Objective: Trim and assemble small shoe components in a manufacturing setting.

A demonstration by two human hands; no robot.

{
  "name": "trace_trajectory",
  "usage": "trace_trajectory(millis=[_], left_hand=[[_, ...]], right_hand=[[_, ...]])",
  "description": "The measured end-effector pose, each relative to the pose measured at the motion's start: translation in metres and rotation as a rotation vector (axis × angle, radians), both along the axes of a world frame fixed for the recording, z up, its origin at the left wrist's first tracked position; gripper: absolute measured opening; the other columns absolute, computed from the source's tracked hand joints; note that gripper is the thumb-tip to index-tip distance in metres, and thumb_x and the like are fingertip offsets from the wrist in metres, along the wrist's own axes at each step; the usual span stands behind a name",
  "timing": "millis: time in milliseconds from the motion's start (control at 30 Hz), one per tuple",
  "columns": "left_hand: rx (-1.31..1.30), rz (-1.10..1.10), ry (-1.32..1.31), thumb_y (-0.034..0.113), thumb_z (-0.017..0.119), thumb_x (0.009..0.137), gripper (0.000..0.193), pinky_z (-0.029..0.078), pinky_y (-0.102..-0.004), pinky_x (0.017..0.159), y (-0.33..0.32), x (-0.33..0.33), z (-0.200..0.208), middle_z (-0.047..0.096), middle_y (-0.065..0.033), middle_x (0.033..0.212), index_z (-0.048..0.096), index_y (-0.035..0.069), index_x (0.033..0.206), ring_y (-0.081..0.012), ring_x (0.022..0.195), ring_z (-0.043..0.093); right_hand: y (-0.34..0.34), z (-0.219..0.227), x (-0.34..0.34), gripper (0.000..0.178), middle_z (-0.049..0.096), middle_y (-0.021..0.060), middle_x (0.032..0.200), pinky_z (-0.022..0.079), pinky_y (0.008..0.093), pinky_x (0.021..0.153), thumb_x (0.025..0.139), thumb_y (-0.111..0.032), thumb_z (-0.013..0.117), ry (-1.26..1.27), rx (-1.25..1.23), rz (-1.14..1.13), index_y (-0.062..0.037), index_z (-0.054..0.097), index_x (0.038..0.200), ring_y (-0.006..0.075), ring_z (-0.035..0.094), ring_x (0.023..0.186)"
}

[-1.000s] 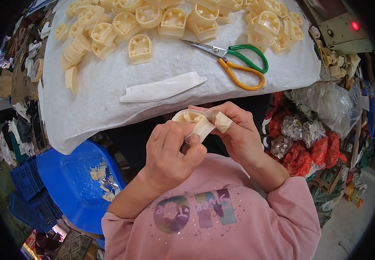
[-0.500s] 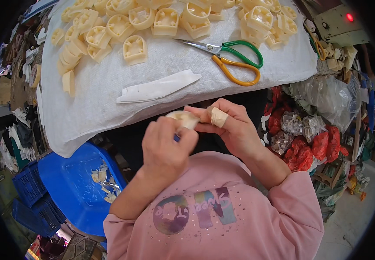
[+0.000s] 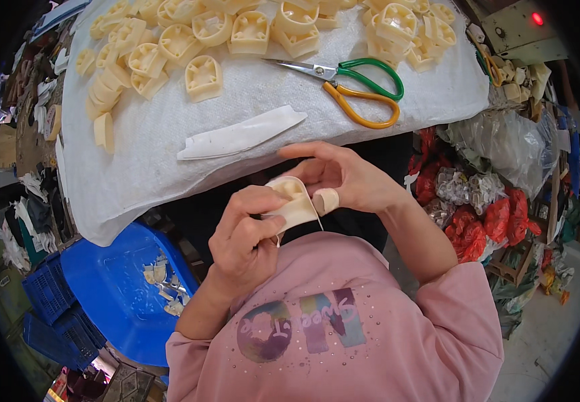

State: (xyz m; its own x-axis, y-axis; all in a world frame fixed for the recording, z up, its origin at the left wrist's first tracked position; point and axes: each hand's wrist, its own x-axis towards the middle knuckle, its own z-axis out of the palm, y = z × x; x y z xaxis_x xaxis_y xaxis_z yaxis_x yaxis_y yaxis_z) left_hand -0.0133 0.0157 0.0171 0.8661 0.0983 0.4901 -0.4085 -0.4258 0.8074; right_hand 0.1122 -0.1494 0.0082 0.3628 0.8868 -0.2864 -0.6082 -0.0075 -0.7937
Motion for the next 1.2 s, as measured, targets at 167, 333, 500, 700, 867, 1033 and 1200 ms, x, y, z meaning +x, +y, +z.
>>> trace_trajectory(millis=[167, 333, 500, 700, 867, 1033, 1200], left_hand=[[0.029, -0.084, -0.153, -0.019, 0.061, 0.062, 0.031, 0.052, -0.033, 0.065, 0.001, 0.006, -0.004, 0.058, -0.017, 0.093, 0.051, -0.001, 0.085, -0.0294, 0.08, 0.061], [0.145, -0.092, -0.115, -0.017, 0.062, 0.06, 0.026, 0.05, -0.0333, 0.064, 0.002, 0.01, -0.001, 0.058, -0.0167, 0.093, 0.052, -0.002, 0.079, -0.0297, 0.081, 0.059], [0.159, -0.056, -0.07, -0.015, 0.063, 0.061, 0.021, 0.05, -0.0327, 0.064, 0.0, 0.014, -0.008, 0.058, -0.0162, 0.094, 0.053, -0.003, 0.075, -0.0302, 0.084, 0.058], [0.033, 0.044, -0.071, -0.013, 0.062, 0.076, 0.022, 0.049, -0.0311, 0.069, 0.002, 0.017, -0.009, 0.058, -0.0186, 0.097, 0.051, 0.001, 0.088, -0.0259, 0.084, 0.061], [-0.121, 0.2, -0.044, -0.008, 0.067, 0.075, 0.018, 0.05, -0.0266, 0.064, 0.003, 0.015, -0.008, 0.062, -0.0165, 0.093, 0.056, 0.001, 0.086, -0.0222, 0.078, 0.063], [-0.174, 0.155, 0.002, 0.0, 0.066, 0.081, 0.014, 0.049, -0.0259, 0.069, -0.002, 0.014, -0.011, 0.061, -0.018, 0.096, 0.055, 0.0, 0.089, -0.02, 0.083, 0.061], [-0.374, 0.088, 0.179, 0.006, 0.066, 0.084, 0.015, 0.048, -0.027, 0.077, -0.01, 0.012, -0.008, 0.06, -0.0183, 0.101, 0.054, 0.0, 0.09, -0.0171, 0.09, 0.058]], right_hand=[[0.003, 0.001, 0.004, 0.065, 0.063, 0.0137, 0.102, 0.052, 0.0294, 0.075, 0.076, -0.005, 0.072, -0.072, 0.126, 0.035, 0.0012, 0.039, 0.132, 0.0179, 0.061, 0.092], [0.008, 0.003, 0.006, 0.063, 0.063, 0.0126, 0.098, 0.052, 0.0284, 0.071, 0.076, -0.006, 0.072, -0.247, 0.019, 0.123, 0.0005, 0.041, 0.13, 0.0151, 0.061, 0.084], [0.009, -0.001, 0.011, 0.065, 0.062, 0.0139, 0.106, 0.051, 0.0291, 0.079, 0.079, -0.01, 0.071, -0.269, 0.006, 0.116, -0.0018, 0.038, 0.135, 0.0164, 0.061, 0.091], [0.01, -0.002, 0.01, 0.072, 0.059, 0.0191, 0.116, 0.047, 0.0332, 0.091, 0.084, -0.03, 0.067, -0.339, 0.061, -0.095, -0.0037, 0.031, 0.14, 0.0236, 0.059, 0.106], [0.0, -0.002, 0.015, 0.043, 0.06, 0.0128, 0.111, 0.044, 0.0352, 0.089, 0.083, -0.015, 0.066, -0.819, 0.178, -0.276, -0.0046, 0.052, 0.122, 0.0248, 0.056, 0.104], [0.005, 0.004, 0.001, 0.028, 0.053, 0.0072, 0.093, 0.039, 0.0325, 0.08, 0.075, -0.007, 0.068, -1.034, 0.074, -0.262, -0.0085, 0.063, 0.102, 0.0232, 0.047, 0.091], [0.016, 0.005, -0.008, 0.027, 0.048, 0.008, 0.086, 0.035, 0.0347, 0.076, 0.066, 0.009, 0.052, -1.108, 0.054, -0.367, -0.0055, 0.056, 0.089, 0.0258, 0.043, 0.085]])
